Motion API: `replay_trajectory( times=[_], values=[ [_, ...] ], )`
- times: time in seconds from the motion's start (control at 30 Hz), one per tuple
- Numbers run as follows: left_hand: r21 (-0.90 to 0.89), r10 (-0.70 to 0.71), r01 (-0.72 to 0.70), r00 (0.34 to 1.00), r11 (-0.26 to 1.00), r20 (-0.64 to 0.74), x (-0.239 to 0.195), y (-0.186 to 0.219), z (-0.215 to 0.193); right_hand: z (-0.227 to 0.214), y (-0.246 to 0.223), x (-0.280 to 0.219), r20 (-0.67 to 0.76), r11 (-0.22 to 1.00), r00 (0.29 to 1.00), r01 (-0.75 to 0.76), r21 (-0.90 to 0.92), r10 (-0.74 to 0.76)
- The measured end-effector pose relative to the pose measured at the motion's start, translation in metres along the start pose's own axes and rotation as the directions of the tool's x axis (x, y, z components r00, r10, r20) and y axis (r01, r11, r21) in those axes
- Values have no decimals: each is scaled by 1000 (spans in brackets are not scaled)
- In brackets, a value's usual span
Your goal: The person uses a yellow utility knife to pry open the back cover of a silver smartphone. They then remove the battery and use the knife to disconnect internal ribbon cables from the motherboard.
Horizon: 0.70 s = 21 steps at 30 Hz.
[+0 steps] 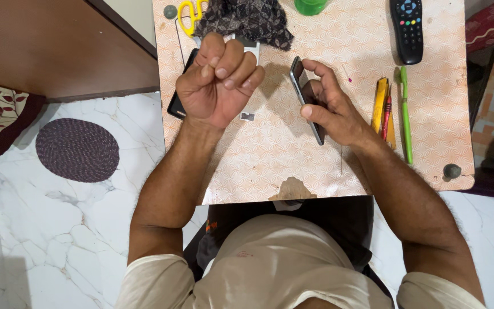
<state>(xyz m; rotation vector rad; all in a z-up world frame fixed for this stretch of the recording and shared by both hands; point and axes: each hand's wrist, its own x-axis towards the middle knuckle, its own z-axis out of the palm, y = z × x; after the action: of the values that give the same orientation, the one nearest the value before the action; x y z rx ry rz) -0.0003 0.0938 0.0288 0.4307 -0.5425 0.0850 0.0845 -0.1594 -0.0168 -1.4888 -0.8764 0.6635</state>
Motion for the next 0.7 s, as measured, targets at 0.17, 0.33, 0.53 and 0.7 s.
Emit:
replay_trajectory(
  times=[0.17, 0.33, 0.53, 0.7],
  values=[
    [15, 20, -20, 1000, 1000, -6, 1, -1, -2, -1, 0, -2, -2, 1000, 1000, -4, 1, 4],
    [19, 15, -15, 1000, 1000, 0, 0, -2, -4, -1, 1, -1, -11, 1000, 1000, 19, -20, -19],
    [28, 17, -17, 1000, 999, -2, -1, -3, -9, -2, 6, -2, -17, 999, 1000, 9, -35, -10],
    [258, 9, 7, 998, 966, -63, 2, -3, 6, -1, -1, 3, -11, 997, 1000, 6, -83, -7]
  ],
)
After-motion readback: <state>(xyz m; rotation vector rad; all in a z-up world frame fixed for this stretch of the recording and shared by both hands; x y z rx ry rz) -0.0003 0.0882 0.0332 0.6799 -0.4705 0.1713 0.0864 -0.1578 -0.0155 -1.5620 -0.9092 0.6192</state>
